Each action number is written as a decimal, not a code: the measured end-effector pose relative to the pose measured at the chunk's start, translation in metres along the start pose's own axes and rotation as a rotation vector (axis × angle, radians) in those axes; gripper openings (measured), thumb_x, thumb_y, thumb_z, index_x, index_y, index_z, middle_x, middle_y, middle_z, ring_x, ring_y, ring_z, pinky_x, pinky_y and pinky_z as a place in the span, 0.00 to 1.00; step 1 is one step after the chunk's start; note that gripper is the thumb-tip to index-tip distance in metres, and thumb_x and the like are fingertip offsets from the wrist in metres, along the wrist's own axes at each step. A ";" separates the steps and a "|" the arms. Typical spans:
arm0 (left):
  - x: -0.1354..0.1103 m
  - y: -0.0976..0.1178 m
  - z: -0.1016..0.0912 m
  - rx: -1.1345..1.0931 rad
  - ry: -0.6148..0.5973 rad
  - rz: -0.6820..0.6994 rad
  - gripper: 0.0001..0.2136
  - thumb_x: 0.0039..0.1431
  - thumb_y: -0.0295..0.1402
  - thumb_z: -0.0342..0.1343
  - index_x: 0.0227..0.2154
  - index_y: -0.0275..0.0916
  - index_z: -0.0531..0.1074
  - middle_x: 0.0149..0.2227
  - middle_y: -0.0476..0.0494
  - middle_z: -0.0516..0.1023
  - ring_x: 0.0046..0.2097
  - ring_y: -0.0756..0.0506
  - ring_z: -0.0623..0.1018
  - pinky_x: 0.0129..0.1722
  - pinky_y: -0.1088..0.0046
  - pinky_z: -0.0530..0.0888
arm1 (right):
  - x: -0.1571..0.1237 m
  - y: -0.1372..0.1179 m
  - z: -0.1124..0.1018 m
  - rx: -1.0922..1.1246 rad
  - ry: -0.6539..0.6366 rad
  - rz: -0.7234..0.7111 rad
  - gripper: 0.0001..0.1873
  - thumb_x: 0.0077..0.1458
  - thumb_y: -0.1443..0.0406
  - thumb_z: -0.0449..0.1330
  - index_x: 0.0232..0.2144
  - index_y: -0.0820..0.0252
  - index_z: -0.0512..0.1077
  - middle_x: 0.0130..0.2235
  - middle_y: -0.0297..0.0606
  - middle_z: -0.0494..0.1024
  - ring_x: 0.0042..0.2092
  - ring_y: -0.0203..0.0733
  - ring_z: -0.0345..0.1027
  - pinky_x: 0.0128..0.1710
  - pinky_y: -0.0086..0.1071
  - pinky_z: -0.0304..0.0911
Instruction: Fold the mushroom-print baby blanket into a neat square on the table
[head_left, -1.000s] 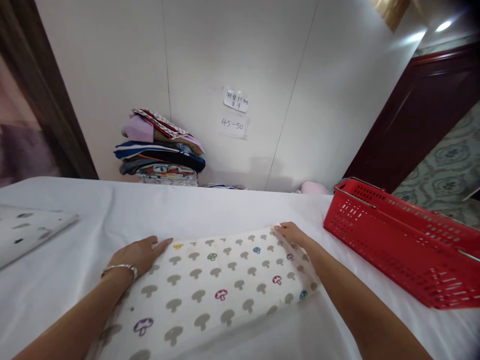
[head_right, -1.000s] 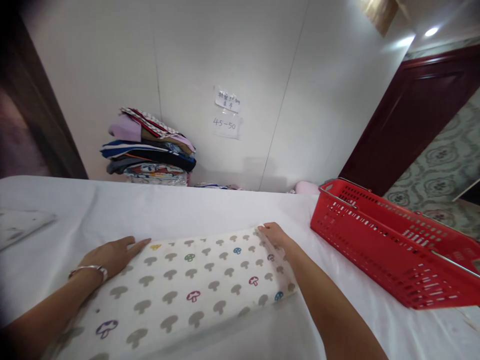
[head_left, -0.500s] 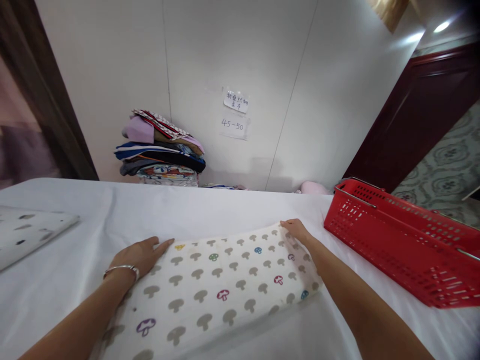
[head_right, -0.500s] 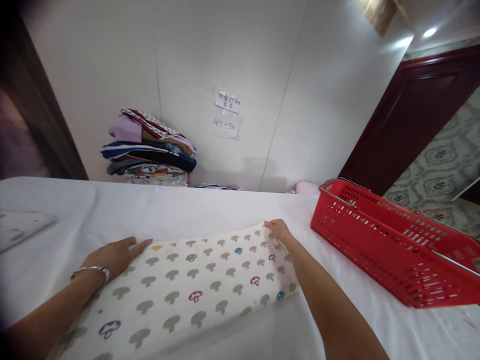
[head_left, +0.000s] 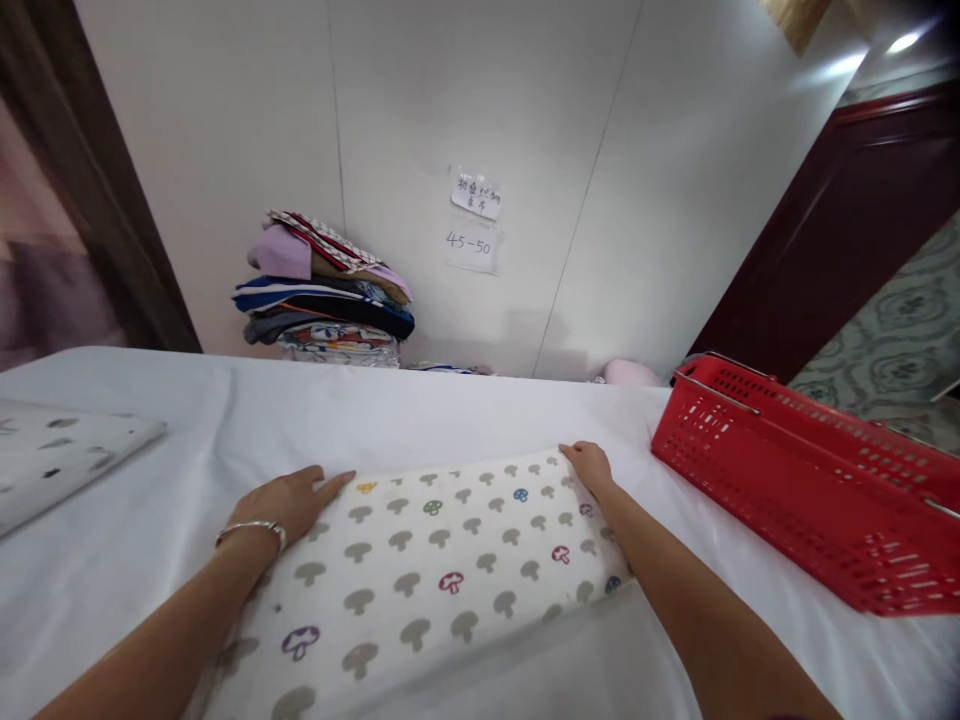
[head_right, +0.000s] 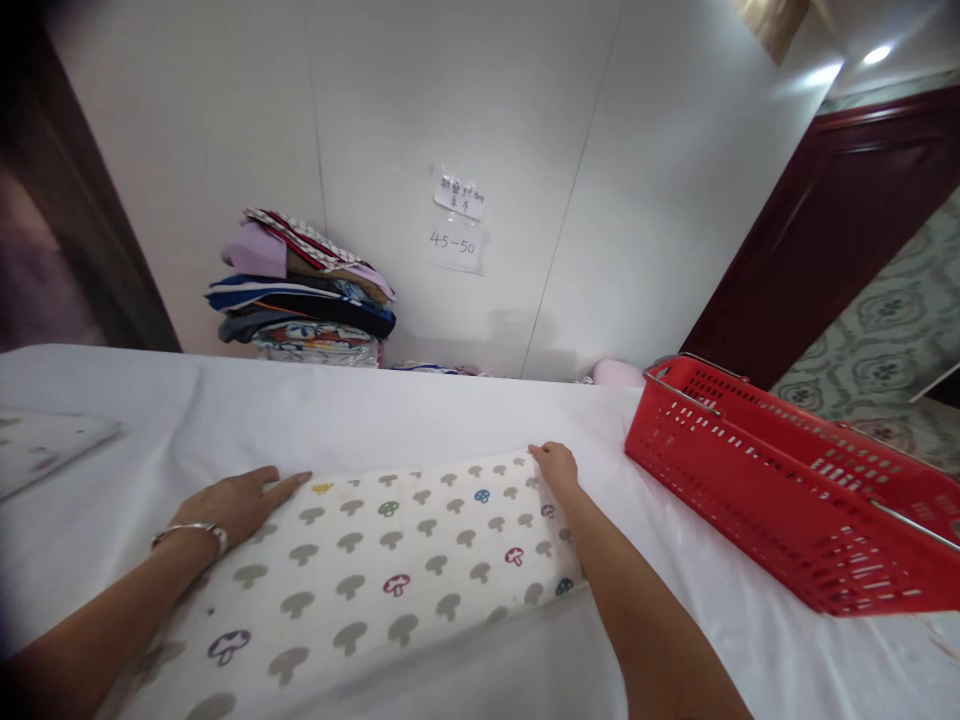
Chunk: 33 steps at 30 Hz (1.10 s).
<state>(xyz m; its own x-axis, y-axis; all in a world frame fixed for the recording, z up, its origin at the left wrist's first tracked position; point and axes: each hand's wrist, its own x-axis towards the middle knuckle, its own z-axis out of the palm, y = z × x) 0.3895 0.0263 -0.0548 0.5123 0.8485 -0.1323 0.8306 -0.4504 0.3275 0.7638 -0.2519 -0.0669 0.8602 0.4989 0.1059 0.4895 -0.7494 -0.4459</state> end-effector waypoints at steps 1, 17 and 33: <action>-0.001 0.001 -0.001 0.009 -0.028 -0.014 0.31 0.46 0.60 0.39 0.36 0.39 0.72 0.37 0.34 0.76 0.40 0.34 0.74 0.40 0.60 0.67 | -0.001 0.000 0.000 -0.014 0.005 0.000 0.17 0.51 0.54 0.52 0.24 0.58 0.73 0.29 0.37 0.76 0.32 0.40 0.67 0.29 0.28 0.55; -0.002 0.004 -0.001 0.031 -0.046 -0.017 0.32 0.46 0.61 0.37 0.38 0.41 0.71 0.41 0.36 0.76 0.44 0.35 0.73 0.42 0.62 0.67 | -0.005 0.014 0.005 -0.118 -0.021 0.059 0.20 0.54 0.51 0.48 0.40 0.59 0.68 0.34 0.43 0.75 0.37 0.47 0.67 0.32 0.33 0.56; 0.009 -0.007 -0.008 0.016 -0.151 0.073 0.32 0.40 0.60 0.46 0.39 0.39 0.71 0.39 0.39 0.76 0.41 0.38 0.75 0.37 0.68 0.68 | 0.013 0.015 -0.012 0.026 -0.319 -0.102 0.11 0.46 0.66 0.56 0.34 0.60 0.74 0.40 0.38 0.76 0.42 0.42 0.67 0.40 0.28 0.58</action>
<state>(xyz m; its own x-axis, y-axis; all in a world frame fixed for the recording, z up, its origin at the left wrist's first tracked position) 0.3870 0.0395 -0.0505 0.5976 0.7624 -0.2482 0.7926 -0.5148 0.3268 0.7844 -0.2618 -0.0621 0.7163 0.6854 -0.1307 0.5638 -0.6790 -0.4702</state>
